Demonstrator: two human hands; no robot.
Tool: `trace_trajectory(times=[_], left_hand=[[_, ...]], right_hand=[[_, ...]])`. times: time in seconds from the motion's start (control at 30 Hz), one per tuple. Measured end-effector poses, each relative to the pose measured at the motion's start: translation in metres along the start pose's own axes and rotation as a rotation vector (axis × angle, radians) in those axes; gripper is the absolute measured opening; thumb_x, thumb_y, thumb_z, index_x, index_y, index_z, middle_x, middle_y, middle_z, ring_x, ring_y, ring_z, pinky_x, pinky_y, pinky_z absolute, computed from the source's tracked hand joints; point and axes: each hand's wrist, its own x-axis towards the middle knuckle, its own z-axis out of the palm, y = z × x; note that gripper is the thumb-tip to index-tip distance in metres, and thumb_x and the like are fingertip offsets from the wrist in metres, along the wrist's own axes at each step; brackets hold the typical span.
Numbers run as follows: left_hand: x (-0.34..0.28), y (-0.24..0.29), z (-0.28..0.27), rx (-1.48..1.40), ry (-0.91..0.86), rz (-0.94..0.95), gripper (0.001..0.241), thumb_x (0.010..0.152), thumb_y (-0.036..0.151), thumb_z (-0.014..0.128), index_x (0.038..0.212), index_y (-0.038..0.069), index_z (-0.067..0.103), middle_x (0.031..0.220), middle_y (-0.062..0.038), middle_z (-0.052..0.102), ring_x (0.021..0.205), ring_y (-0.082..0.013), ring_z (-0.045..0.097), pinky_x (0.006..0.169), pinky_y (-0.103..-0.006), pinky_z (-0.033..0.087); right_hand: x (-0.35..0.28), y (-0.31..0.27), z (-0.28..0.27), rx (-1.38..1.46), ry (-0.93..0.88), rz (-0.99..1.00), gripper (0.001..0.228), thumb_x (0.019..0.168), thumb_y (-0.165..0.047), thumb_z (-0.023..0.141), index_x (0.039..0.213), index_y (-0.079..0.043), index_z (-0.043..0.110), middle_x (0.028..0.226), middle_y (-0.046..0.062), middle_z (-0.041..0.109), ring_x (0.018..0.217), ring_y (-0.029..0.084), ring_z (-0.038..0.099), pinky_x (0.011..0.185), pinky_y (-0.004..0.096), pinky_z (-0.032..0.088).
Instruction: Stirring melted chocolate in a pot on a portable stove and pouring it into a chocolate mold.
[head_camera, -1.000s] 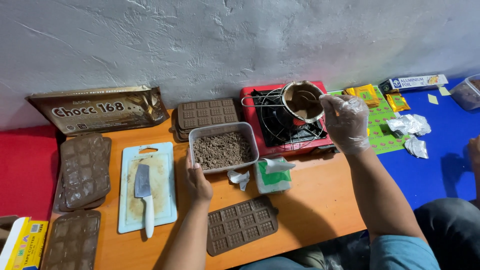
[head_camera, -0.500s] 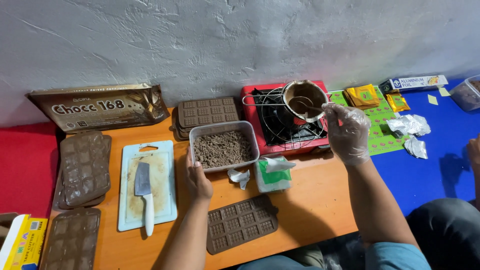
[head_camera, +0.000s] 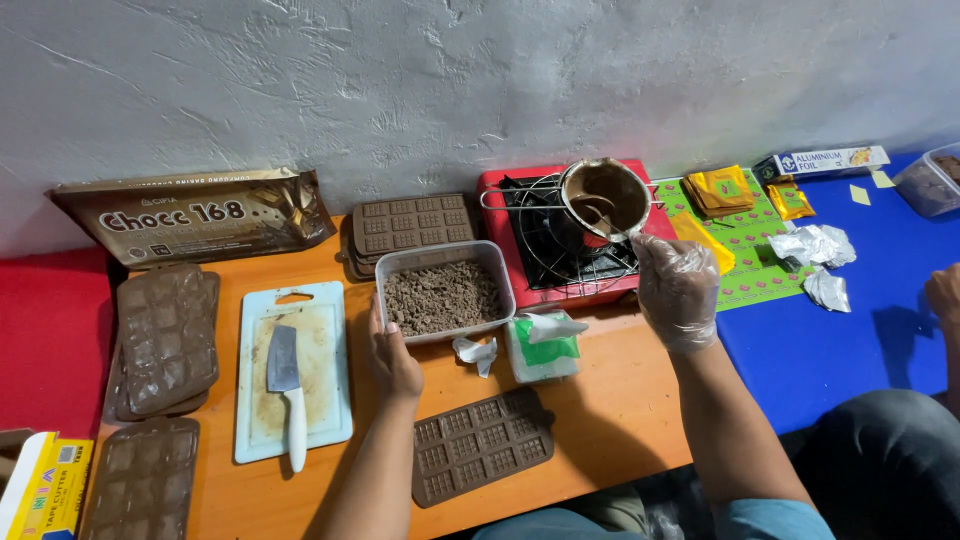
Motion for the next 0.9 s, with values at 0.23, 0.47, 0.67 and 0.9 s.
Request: trace_trajectory(times=[0.23, 0.47, 0.67, 0.9], left_hand=[[0.001, 0.014, 0.001, 0.041, 0.006, -0.022, 0.063, 0.106, 0.042, 0.034, 0.154, 0.001, 0.041, 0.157, -0.026, 0.044, 0.147, -0.0413, 0.038, 0.123, -0.0523, 0.026], [0.000, 0.014, -0.001, 0.033, 0.002, -0.030, 0.062, 0.107, 0.040, 0.035, 0.154, 0.001, 0.041, 0.157, -0.027, 0.043, 0.147, -0.0421, 0.037, 0.122, -0.0524, 0.027], [0.001, 0.012, -0.001, 0.046, -0.003, -0.023, 0.062, 0.107, 0.040, 0.034, 0.153, 0.000, 0.042, 0.156, -0.027, 0.044, 0.146, -0.0426, 0.038, 0.122, -0.0530, 0.027], [0.000, 0.015, 0.001, 0.010, 0.002, -0.003, 0.063, 0.107, 0.042, 0.033, 0.152, -0.001, 0.042, 0.156, -0.027, 0.044, 0.147, -0.0424, 0.038, 0.122, -0.0525, 0.026]], right_hand=[[0.011, 0.002, -0.009, 0.056, 0.066, -0.001, 0.012, 0.104, -0.021, 0.075, 0.100, -0.012, 0.081, 0.083, 0.009, 0.068, 0.073, 0.033, 0.066, 0.073, 0.042, 0.055], [0.015, 0.003, -0.023, 0.114, 0.180, 0.055, 0.013, 0.106, -0.016, 0.075, 0.108, -0.005, 0.083, 0.087, 0.012, 0.070, 0.076, 0.034, 0.067, 0.077, 0.041, 0.056], [0.017, -0.005, -0.026, 0.368, 0.265, 0.187, 0.012, 0.104, 0.000, 0.072, 0.110, 0.007, 0.079, 0.087, 0.020, 0.072, 0.079, 0.036, 0.072, 0.076, 0.041, 0.057], [-0.021, -0.011, 0.007, 0.728, 0.460, 0.830, 0.021, 0.105, -0.001, 0.061, 0.121, 0.005, 0.072, 0.087, 0.019, 0.072, 0.078, 0.018, 0.068, 0.073, 0.024, 0.052]])
